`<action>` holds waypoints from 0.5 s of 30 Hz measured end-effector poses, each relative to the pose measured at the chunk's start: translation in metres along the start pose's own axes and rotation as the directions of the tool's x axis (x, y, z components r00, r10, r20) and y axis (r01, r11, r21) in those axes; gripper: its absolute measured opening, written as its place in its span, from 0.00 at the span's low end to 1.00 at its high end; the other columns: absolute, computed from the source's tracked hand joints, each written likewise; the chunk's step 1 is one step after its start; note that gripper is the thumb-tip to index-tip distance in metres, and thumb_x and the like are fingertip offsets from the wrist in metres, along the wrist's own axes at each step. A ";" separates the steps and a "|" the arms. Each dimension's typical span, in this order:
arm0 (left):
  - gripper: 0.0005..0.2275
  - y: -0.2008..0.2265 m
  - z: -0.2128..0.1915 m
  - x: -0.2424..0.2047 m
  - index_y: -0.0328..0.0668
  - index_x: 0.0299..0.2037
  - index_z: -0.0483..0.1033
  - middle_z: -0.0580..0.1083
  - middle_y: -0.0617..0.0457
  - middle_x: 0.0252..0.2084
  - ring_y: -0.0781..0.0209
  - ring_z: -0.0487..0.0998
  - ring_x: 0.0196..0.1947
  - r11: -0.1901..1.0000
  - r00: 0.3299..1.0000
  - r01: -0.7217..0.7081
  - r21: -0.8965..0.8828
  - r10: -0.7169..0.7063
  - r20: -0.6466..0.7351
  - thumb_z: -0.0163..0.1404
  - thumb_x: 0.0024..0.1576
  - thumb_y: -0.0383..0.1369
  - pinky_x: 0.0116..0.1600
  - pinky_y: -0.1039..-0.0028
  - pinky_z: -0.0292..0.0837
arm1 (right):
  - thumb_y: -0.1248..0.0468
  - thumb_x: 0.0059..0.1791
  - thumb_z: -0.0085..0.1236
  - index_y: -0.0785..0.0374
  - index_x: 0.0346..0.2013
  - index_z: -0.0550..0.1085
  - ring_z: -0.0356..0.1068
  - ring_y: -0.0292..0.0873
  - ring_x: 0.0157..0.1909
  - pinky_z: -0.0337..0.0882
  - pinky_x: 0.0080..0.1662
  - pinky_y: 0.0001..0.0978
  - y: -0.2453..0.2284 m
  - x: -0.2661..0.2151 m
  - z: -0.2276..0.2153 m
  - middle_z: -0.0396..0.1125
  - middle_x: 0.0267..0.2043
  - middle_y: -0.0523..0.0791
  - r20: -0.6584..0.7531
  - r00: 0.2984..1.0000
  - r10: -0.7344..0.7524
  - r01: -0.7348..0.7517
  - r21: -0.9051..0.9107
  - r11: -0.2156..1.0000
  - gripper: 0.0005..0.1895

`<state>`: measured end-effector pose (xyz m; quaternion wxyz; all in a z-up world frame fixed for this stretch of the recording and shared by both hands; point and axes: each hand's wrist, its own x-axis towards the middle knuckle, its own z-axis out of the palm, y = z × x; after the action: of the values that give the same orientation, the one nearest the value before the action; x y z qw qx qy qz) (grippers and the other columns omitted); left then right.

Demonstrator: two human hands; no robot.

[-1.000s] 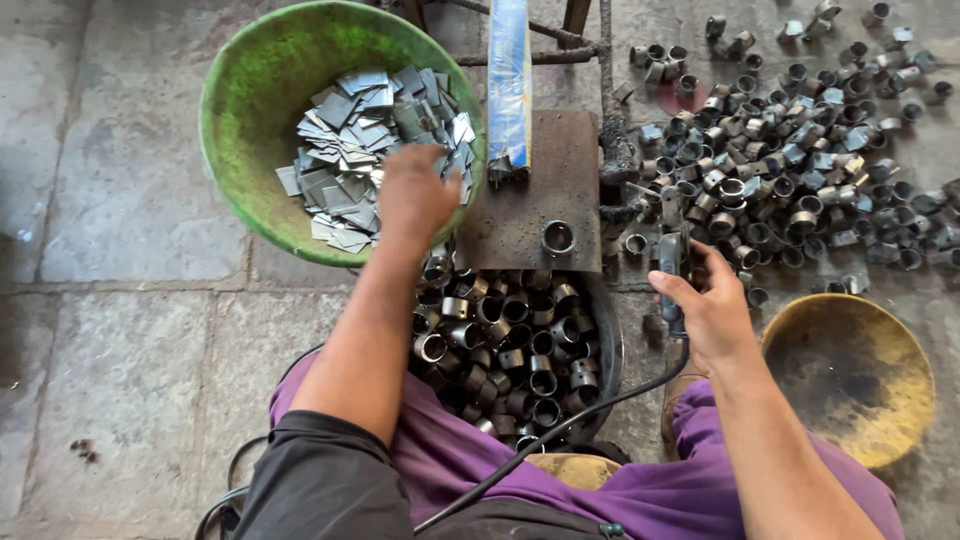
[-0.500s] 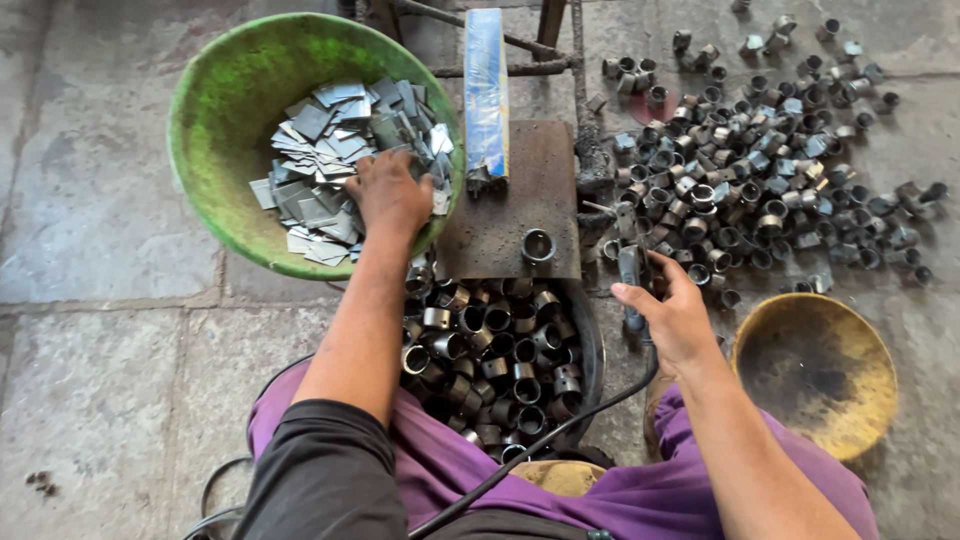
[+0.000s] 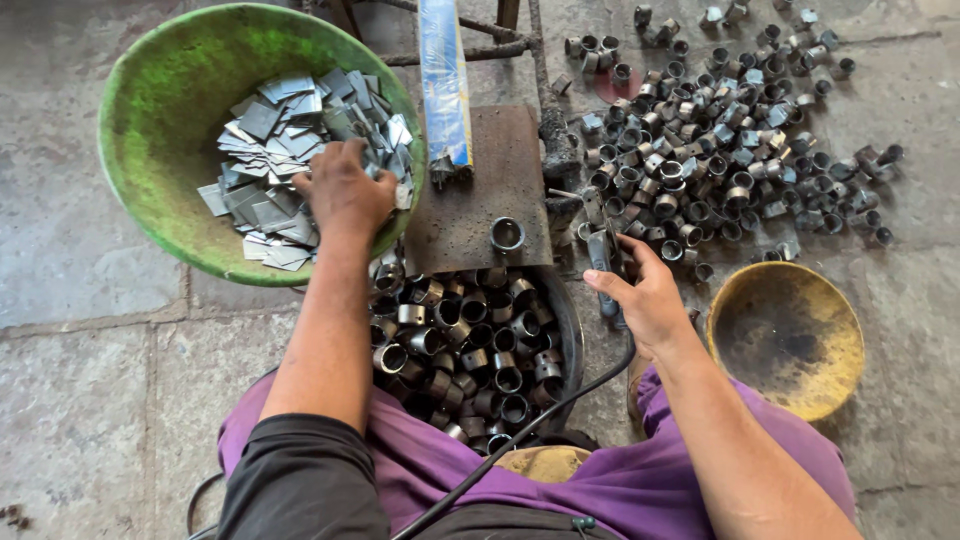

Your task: The person sits on the floor and uses a handheld welding torch to weld small square metal plates onto cylindrical metal tubes. They pick up a tube and a plate, position them on a metal block, weld them together, and then place the finished piece into a pile.

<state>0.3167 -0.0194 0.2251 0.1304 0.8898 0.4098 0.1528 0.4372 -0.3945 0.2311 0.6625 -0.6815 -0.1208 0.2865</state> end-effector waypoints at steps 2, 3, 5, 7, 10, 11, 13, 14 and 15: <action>0.17 -0.002 -0.005 0.002 0.49 0.53 0.76 0.74 0.53 0.50 0.56 0.72 0.56 0.999 0.998 0.038 -0.023 -0.037 0.043 0.57 0.54 0.40 0.68 0.46 0.52 | 0.68 0.42 0.67 0.69 0.62 0.68 0.71 0.36 0.47 0.72 0.49 0.28 -0.001 0.000 -0.004 0.72 0.48 0.45 -0.012 1.000 -0.001 0.001 -0.002 1.000 0.34; 0.17 -0.004 -0.008 0.003 0.49 0.52 0.76 0.75 0.53 0.50 0.56 0.72 0.57 0.998 0.997 0.052 -0.029 -0.050 0.052 0.57 0.53 0.40 0.67 0.46 0.52 | 0.68 0.43 0.67 0.69 0.63 0.68 0.71 0.37 0.47 0.72 0.48 0.28 -0.002 0.000 -0.006 0.72 0.48 0.45 -0.018 1.000 0.000 0.000 -0.003 1.000 0.34; 0.17 -0.006 -0.011 0.002 0.47 0.50 0.76 0.74 0.52 0.51 0.54 0.70 0.58 0.999 0.999 0.040 -0.018 -0.039 0.031 0.58 0.52 0.39 0.64 0.45 0.53 | 0.68 0.43 0.67 0.69 0.63 0.68 0.71 0.36 0.46 0.72 0.47 0.28 -0.002 -0.002 -0.011 0.72 0.47 0.45 -0.025 1.000 0.003 -0.003 0.012 1.000 0.34; 0.17 -0.007 -0.014 0.002 0.46 0.47 0.78 0.73 0.49 0.54 0.50 0.68 0.59 1.000 0.999 -0.010 0.018 0.011 -0.031 0.60 0.49 0.40 0.59 0.45 0.53 | 0.68 0.43 0.67 0.69 0.63 0.68 0.71 0.36 0.46 0.73 0.47 0.28 -0.002 -0.001 -0.013 0.72 0.47 0.45 -0.027 1.000 0.008 -0.008 0.012 1.000 0.34; 0.22 -0.006 -0.012 0.005 0.45 0.52 0.76 0.74 0.49 0.53 0.49 0.68 0.59 0.997 0.998 -0.025 0.075 0.021 0.055 0.63 0.49 0.44 0.62 0.45 0.53 | 0.68 0.43 0.67 0.68 0.63 0.68 0.71 0.36 0.45 0.73 0.46 0.28 0.000 -0.002 -0.016 0.72 0.46 0.45 -0.034 0.999 0.022 -0.023 -0.010 1.000 0.34; 0.24 -0.005 -0.010 0.005 0.45 0.52 0.76 0.74 0.49 0.53 0.48 0.67 0.59 0.996 0.998 -0.045 0.075 0.043 0.039 0.64 0.47 0.45 0.62 0.43 0.51 | 0.68 0.43 0.67 0.68 0.63 0.68 0.71 0.36 0.45 0.73 0.45 0.28 0.000 -0.002 -0.017 0.72 0.46 0.45 -0.039 0.999 0.022 -0.023 -0.013 1.000 0.34; 0.27 -0.005 -0.007 0.003 0.47 0.51 0.77 0.75 0.49 0.53 0.46 0.66 0.59 0.994 0.998 -0.070 0.083 0.070 0.001 0.66 0.44 0.47 0.61 0.40 0.47 | 0.68 0.43 0.67 0.69 0.63 0.68 0.71 0.36 0.45 0.73 0.46 0.28 0.000 -0.002 -0.016 0.72 0.46 0.44 -0.029 1.000 0.006 -0.006 -0.014 1.000 0.33; 0.25 -0.006 -0.006 0.002 0.47 0.51 0.78 0.75 0.50 0.53 0.47 0.67 0.59 0.995 0.997 -0.069 0.077 0.071 -0.018 0.66 0.45 0.46 0.62 0.40 0.48 | 0.69 0.43 0.67 0.69 0.63 0.68 0.71 0.35 0.45 0.73 0.46 0.27 0.000 -0.003 -0.017 0.72 0.47 0.44 -0.023 1.000 -0.011 0.011 -0.009 1.000 0.33; 0.23 -0.007 -0.004 0.001 0.48 0.50 0.78 0.76 0.52 0.53 0.48 0.68 0.59 0.995 0.997 -0.069 0.070 0.072 -0.037 0.65 0.46 0.44 0.63 0.41 0.50 | 0.69 0.44 0.67 0.70 0.63 0.68 0.71 0.35 0.45 0.73 0.47 0.27 0.001 -0.002 -0.015 0.72 0.47 0.44 -0.017 0.999 -0.028 0.028 -0.004 1.000 0.33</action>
<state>0.3109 -0.0135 0.2262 0.0859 0.9044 0.3857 0.1607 0.4438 -0.4087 0.2304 0.6660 -0.6834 -0.1253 0.2714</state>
